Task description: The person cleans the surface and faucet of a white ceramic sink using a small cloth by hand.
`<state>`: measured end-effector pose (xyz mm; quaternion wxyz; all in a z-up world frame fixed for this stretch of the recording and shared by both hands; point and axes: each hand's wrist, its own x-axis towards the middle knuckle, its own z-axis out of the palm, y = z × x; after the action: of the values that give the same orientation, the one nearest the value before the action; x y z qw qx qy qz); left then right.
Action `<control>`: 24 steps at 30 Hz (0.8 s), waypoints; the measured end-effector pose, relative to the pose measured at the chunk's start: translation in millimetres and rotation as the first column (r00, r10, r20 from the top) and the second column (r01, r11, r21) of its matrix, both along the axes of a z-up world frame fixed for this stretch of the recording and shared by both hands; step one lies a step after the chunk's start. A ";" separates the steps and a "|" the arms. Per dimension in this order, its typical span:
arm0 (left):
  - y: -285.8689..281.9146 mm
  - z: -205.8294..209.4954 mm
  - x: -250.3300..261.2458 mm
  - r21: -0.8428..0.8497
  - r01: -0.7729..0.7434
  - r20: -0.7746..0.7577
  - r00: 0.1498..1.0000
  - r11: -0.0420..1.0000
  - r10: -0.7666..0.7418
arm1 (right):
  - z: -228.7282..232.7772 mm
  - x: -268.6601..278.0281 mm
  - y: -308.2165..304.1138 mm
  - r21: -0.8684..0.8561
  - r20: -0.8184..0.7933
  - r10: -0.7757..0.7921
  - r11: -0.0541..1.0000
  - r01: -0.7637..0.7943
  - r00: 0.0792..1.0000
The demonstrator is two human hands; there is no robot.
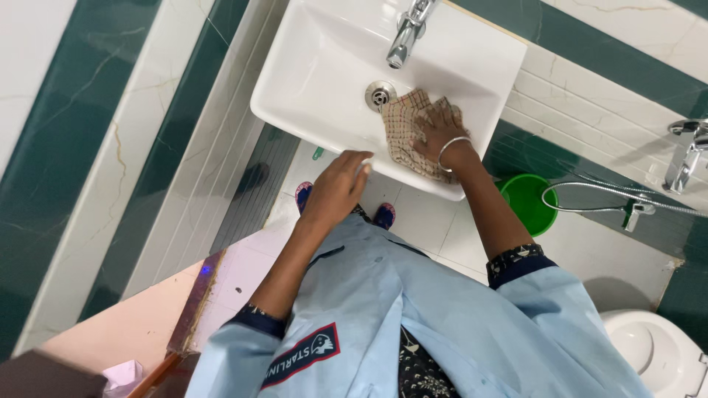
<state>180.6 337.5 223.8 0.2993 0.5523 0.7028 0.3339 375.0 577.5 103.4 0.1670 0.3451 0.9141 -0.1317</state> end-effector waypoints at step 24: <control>195.9 -184.8 -150.9 -0.517 -0.110 -0.823 0.339 0.849 -0.457 | -76.6 -232.8 2.5 -0.034 -0.159 -0.073 0.997 0.068 0.985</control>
<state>29.7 533.4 39.0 0.0126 0.6213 0.7385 -0.2616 142.2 580.0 26.8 0.0931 0.3629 0.9099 -0.1780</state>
